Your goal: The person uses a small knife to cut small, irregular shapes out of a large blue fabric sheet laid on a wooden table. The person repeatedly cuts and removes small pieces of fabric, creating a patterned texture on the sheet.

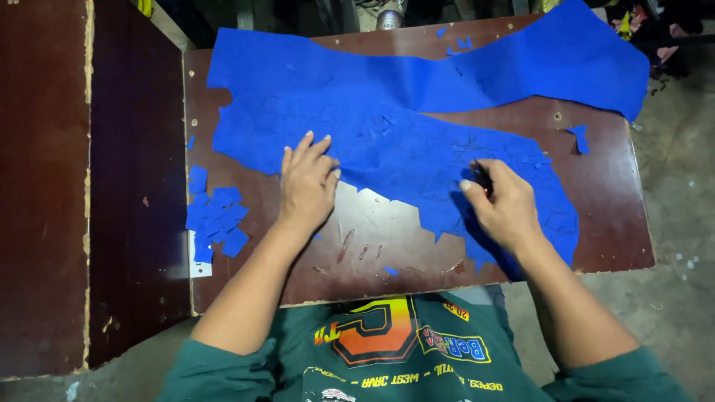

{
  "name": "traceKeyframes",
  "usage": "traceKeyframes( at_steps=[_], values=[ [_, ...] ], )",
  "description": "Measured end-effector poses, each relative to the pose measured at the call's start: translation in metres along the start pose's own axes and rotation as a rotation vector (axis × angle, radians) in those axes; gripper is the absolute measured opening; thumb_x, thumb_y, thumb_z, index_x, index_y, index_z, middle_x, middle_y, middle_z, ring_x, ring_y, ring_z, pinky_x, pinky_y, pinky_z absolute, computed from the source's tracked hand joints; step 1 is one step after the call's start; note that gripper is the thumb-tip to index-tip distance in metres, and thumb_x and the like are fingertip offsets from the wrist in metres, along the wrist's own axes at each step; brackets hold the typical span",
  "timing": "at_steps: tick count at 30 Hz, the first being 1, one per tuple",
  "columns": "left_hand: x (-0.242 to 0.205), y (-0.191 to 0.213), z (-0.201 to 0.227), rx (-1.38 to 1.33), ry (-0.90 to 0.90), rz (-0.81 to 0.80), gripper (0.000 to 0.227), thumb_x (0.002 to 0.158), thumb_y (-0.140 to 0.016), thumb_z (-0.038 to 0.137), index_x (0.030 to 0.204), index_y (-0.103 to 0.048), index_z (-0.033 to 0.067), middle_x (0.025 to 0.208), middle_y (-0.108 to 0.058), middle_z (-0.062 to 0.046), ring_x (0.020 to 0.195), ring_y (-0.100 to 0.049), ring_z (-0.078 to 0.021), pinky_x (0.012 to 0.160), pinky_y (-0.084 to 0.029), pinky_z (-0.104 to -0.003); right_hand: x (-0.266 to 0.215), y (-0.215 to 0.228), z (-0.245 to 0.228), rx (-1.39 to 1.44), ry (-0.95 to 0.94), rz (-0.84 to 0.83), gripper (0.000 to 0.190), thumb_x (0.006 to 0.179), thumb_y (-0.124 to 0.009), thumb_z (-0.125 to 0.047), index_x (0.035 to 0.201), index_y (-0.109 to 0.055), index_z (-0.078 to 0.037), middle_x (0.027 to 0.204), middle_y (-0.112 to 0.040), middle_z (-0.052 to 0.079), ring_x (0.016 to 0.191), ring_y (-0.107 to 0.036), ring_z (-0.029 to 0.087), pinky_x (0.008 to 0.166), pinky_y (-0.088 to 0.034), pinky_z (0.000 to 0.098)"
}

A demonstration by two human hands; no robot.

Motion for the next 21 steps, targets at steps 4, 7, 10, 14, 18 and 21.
traceKeyframes(
  at_steps=[4,7,10,14,18,21],
  values=[
    [0.004,0.009,-0.010,-0.134,0.070,-0.033,0.005,0.088,-0.076,0.017,0.093,-0.074,0.0158,0.128,-0.071,-0.004,0.135,-0.055,-0.0335,0.112,-0.034,-0.060,-0.008,0.007,0.009,-0.082,-0.031,0.013,0.034,0.100,-0.070,-0.030,0.121,-0.069,-0.003,0.099,-0.071,0.020,0.093,-0.070,0.041,0.079,-0.056,0.0487],
    [-0.002,0.022,0.006,-0.220,0.122,0.014,0.008,0.091,-0.074,0.017,0.098,-0.076,0.0201,0.127,-0.072,-0.002,0.131,-0.059,-0.0320,0.110,-0.040,-0.054,-0.004,0.011,0.001,-0.012,-0.043,0.061,0.031,0.105,-0.063,-0.026,0.124,-0.068,-0.002,0.103,-0.071,0.021,0.096,-0.070,0.042,0.083,-0.056,0.0487],
    [-0.013,0.027,0.046,-0.178,-0.053,0.105,0.008,0.088,-0.077,0.016,0.095,-0.078,0.0189,0.114,-0.074,-0.001,0.118,-0.066,-0.0280,0.104,-0.046,-0.042,0.001,0.007,-0.001,0.018,0.051,0.103,0.029,0.106,-0.062,-0.029,0.121,-0.069,-0.005,0.097,-0.069,0.015,0.091,-0.070,0.038,0.079,-0.056,0.0446],
    [-0.018,0.029,0.095,0.069,-0.177,0.135,0.026,0.088,-0.070,0.019,0.113,-0.072,0.0197,0.128,-0.065,-0.006,0.127,-0.058,-0.0315,0.104,-0.039,-0.048,0.007,-0.004,-0.004,0.045,0.084,0.142,0.025,0.104,-0.065,-0.025,0.118,-0.070,-0.005,0.095,-0.069,0.015,0.090,-0.070,0.039,0.079,-0.056,0.0455],
    [-0.026,0.041,0.136,0.093,-0.240,0.289,0.036,0.093,-0.060,0.019,0.129,-0.066,0.0157,0.138,-0.058,-0.015,0.130,-0.056,-0.0400,0.105,-0.040,-0.051,0.009,-0.010,-0.008,-0.005,0.106,0.175,0.024,0.102,-0.068,-0.025,0.116,-0.071,-0.006,0.091,-0.068,0.012,0.088,-0.070,0.035,0.078,-0.056,0.0430],
    [-0.029,0.021,0.135,0.030,-0.239,0.215,0.042,0.098,-0.055,0.034,0.133,-0.063,0.0127,0.144,-0.051,-0.020,0.135,-0.049,-0.0443,0.105,-0.038,-0.055,0.009,-0.009,-0.007,0.023,0.114,0.148,0.023,0.101,-0.068,-0.023,0.116,-0.070,-0.005,0.089,-0.068,0.013,0.087,-0.070,0.037,0.077,-0.056,0.0438]
  ],
)
Point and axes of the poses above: each hand's wrist, its own x-axis towards the middle knuckle, its own y-axis out of the back of the hand, z = x × y, the point moved 6 cm from there along x, towards the middle knuckle
